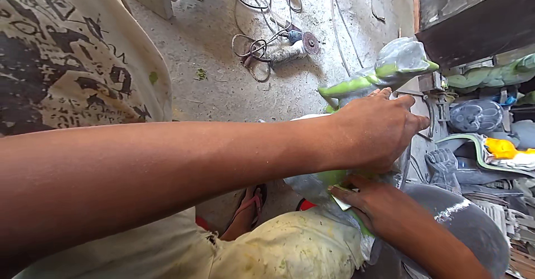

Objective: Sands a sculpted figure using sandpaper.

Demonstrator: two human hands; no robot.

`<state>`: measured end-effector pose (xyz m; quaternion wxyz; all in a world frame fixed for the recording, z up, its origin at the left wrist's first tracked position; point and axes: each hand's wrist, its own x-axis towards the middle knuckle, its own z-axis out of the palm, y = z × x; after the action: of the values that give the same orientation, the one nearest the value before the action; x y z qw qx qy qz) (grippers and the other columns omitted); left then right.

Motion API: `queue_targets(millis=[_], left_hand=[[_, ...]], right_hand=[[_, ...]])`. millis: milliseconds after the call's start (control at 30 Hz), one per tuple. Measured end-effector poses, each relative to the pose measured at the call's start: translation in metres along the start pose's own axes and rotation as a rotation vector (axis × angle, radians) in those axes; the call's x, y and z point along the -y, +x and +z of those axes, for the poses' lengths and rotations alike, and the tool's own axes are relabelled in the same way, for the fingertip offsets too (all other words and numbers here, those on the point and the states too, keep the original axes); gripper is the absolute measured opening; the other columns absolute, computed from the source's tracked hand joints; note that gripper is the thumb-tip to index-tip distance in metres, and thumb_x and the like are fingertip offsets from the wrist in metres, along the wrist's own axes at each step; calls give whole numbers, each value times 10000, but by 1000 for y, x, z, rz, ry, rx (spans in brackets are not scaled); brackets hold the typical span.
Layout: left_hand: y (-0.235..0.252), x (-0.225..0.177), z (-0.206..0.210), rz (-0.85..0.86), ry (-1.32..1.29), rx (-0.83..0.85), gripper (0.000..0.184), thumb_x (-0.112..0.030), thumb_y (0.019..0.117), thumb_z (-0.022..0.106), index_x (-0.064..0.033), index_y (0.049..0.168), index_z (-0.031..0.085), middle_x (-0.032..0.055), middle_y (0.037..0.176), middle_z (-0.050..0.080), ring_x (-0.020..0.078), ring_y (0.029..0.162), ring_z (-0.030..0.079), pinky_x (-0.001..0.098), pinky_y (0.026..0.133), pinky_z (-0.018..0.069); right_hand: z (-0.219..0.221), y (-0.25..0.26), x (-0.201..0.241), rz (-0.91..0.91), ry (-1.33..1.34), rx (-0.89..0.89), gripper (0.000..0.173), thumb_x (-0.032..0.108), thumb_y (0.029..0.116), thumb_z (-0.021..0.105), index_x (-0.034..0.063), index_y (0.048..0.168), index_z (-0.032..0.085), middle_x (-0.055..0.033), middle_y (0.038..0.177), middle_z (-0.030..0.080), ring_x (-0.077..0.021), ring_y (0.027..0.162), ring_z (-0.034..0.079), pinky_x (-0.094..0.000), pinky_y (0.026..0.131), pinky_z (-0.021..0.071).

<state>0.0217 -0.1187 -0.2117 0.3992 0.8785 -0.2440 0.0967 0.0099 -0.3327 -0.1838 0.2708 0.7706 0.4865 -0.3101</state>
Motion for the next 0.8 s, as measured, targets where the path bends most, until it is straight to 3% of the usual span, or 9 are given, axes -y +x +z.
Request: queue_targets(millis=[333,533,800], left_hand=[[-1,-1,-2,-8,-8,17,558,-240,889,674,-211,1439,588,136,1453,535,344,1408,446,498,1178,362],[-3,-4,-2,-25,-9,28,567,-257,896,676,-216,1452,577,138,1499,507,362,1438,413,509,1173,366],[-3,-4,4,-5,-11,3,542,-263,908,651,-227,1445,587,136,1460,535,358,1420,432,515,1185,348]], right_hand=[[-10,-12,5,10,82,223,538,0,919,586,300,1357,671,-144,1337,615,-336,1206,619,-477,945,559],[-20,-43,-1,-37,154,239,519,9,856,654,289,1287,723,-150,1300,629,-340,1176,632,-482,903,574],[-39,-73,9,8,299,242,439,47,938,609,244,1314,717,-142,1250,652,-317,1073,673,-479,852,581]])
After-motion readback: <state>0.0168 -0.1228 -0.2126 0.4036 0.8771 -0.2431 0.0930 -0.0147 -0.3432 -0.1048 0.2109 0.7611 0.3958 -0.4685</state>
